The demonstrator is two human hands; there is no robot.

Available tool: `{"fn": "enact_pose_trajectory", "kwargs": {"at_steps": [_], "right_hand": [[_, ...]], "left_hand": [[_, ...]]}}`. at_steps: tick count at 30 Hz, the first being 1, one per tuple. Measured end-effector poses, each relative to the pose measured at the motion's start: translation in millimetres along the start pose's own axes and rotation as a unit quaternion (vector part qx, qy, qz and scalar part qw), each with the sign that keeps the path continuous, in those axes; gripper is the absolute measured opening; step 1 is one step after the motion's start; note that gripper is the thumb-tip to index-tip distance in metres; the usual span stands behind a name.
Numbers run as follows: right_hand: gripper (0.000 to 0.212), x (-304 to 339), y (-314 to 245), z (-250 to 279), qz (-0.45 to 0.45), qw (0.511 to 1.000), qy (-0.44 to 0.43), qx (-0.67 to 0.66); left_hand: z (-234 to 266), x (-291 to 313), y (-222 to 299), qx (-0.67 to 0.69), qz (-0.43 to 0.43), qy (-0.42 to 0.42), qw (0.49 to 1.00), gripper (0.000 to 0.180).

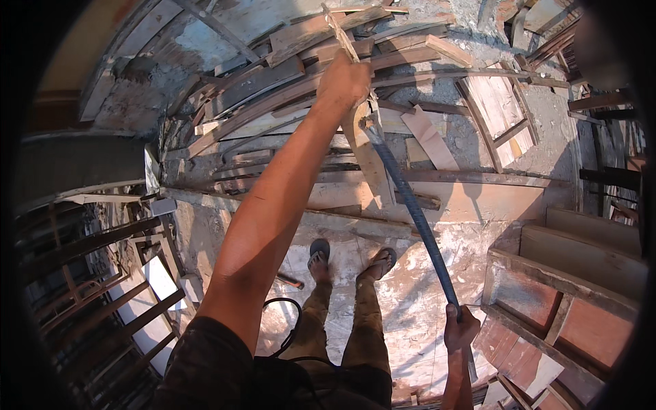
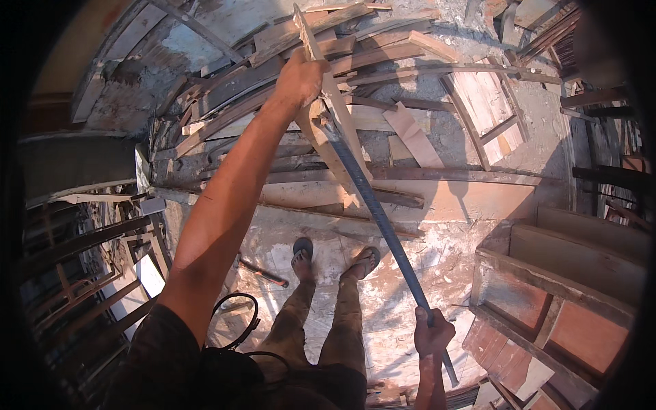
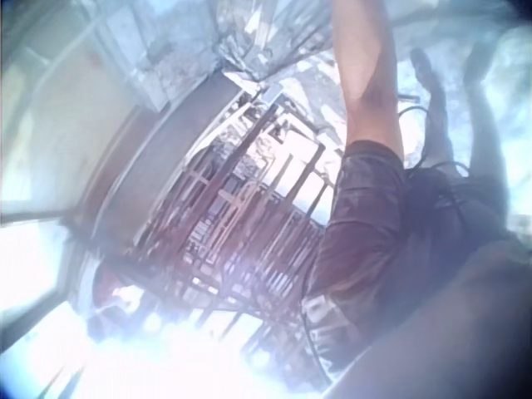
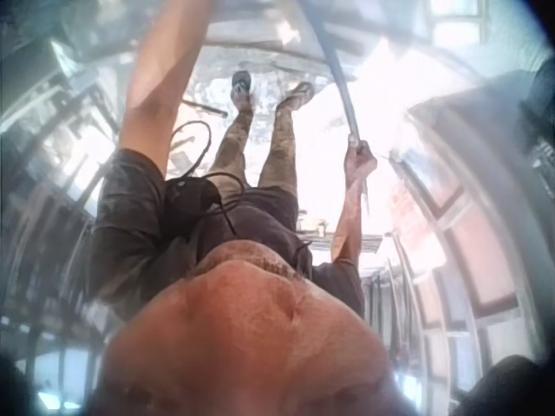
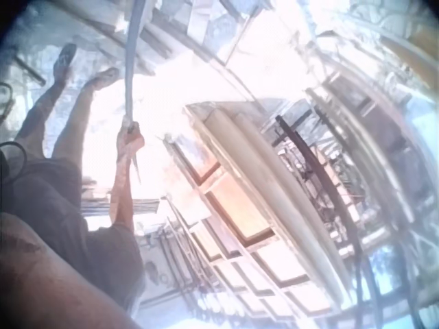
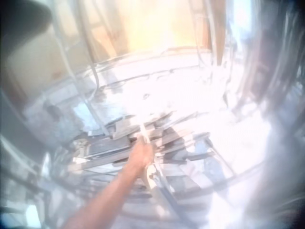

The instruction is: The person pries up wooden planks and boards from a floor using a crowbar and then carries a large wooden panel to a different location.

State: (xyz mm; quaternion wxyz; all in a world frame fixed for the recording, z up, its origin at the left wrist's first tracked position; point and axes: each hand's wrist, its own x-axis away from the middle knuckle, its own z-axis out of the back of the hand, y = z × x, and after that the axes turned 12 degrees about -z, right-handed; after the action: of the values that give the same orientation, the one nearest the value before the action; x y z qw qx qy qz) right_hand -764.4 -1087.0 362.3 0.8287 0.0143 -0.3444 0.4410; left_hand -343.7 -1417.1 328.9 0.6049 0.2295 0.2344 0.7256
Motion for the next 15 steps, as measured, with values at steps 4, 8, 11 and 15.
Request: {"fn": "enact_pose_trajectory", "kwargs": {"at_steps": [4,8,11,15], "right_hand": [[0.057,-64.8,24.8,-74.7,0.054,0.996,-0.001,-0.073],[0.063,-111.6,25.9,-150.2,0.129,0.985,-0.023,-0.114],[0.061,-120.9,21.8,-175.7,0.161,0.983,-0.001,-0.086],[0.058,-92.6,26.7,-171.1,0.114,0.985,-0.047,-0.124]], "left_hand": [[-0.7,-6.6,4.7,-0.062,-0.115,0.001,0.991,0.031],[9.3,-12.3,-4.4,0.156,0.030,0.018,0.987,0.038],[27.1,-21.9,-23.5,0.214,0.101,0.028,0.971,0.047],[19.3,-5.1,4.6,0.099,0.067,0.045,0.992,0.046]]}}
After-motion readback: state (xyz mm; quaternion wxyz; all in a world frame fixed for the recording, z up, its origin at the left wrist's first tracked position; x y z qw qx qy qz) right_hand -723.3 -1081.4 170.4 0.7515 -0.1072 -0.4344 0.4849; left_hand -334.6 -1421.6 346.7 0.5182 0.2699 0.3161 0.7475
